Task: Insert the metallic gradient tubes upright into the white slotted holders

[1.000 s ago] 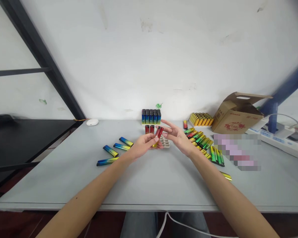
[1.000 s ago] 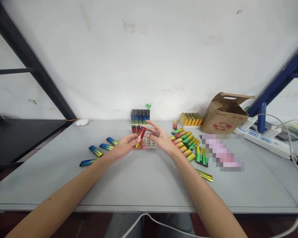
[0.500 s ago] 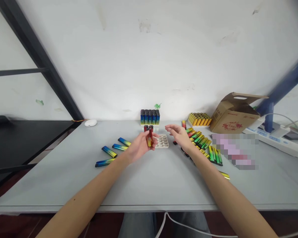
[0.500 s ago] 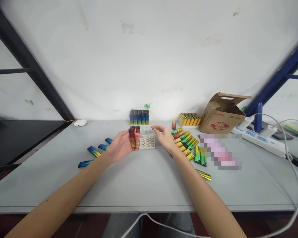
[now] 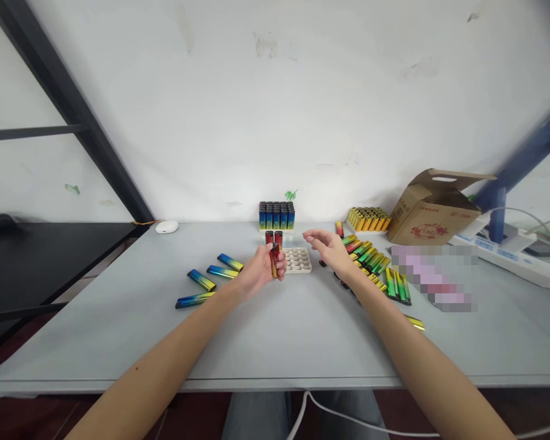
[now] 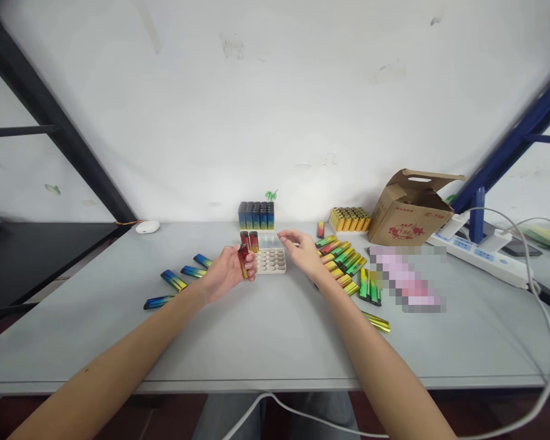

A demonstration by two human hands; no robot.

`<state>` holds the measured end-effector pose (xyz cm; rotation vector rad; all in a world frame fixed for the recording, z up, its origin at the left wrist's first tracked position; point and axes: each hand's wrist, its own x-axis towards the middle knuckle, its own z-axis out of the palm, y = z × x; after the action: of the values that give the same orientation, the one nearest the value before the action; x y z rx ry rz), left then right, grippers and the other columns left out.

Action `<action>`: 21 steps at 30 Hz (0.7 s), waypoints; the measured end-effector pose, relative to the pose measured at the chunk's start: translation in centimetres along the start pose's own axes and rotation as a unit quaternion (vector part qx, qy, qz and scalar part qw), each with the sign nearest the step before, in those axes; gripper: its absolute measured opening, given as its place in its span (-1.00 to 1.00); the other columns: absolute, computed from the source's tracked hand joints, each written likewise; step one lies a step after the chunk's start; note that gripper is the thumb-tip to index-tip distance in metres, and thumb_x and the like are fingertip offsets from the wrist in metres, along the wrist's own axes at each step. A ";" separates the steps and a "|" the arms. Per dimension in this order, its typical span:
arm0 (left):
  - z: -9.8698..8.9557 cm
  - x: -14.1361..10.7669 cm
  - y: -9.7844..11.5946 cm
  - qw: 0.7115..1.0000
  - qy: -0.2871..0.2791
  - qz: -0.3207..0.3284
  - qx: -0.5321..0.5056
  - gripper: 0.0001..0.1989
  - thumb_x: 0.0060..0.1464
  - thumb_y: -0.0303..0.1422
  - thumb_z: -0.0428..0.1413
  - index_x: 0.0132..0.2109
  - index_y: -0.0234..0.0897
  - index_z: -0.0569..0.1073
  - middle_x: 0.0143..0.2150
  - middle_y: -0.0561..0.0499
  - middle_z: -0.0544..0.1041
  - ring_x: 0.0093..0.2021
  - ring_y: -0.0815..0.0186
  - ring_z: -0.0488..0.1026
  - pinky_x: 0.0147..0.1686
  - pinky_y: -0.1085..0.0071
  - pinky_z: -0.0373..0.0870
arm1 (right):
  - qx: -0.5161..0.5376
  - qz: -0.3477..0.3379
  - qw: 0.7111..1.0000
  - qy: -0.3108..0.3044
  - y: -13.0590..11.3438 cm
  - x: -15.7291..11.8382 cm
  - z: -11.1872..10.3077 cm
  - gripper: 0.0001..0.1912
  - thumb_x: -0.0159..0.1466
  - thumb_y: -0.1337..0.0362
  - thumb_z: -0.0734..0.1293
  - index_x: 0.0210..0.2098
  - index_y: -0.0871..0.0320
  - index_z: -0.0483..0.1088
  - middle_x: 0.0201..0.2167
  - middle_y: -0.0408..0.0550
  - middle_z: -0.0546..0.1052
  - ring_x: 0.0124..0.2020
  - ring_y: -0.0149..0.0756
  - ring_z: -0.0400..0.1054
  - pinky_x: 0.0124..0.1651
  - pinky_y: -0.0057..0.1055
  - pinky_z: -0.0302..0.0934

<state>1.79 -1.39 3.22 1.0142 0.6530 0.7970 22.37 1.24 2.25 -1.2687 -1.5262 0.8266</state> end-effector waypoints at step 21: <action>0.4 -0.1 0.0 0.996 0.056 0.059 -0.036 -0.74 0.22 -0.34 -0.25 -0.41 -0.26 0.19 -0.48 0.09 0.13 -0.50 0.39 0.15 -0.48 0.50 0.21 | 0.003 -0.019 1.000 -0.003 0.4 0.2 0.5 -0.71 0.20 0.15 0.27 -0.22 0.19 0.48 -0.13 0.07 0.59 -0.08 -0.18 0.44 -0.04 -0.26 0.28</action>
<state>2.02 -1.61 3.40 0.9543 0.6600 0.9787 22.08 1.57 1.75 -1.2296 -1.5469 0.8117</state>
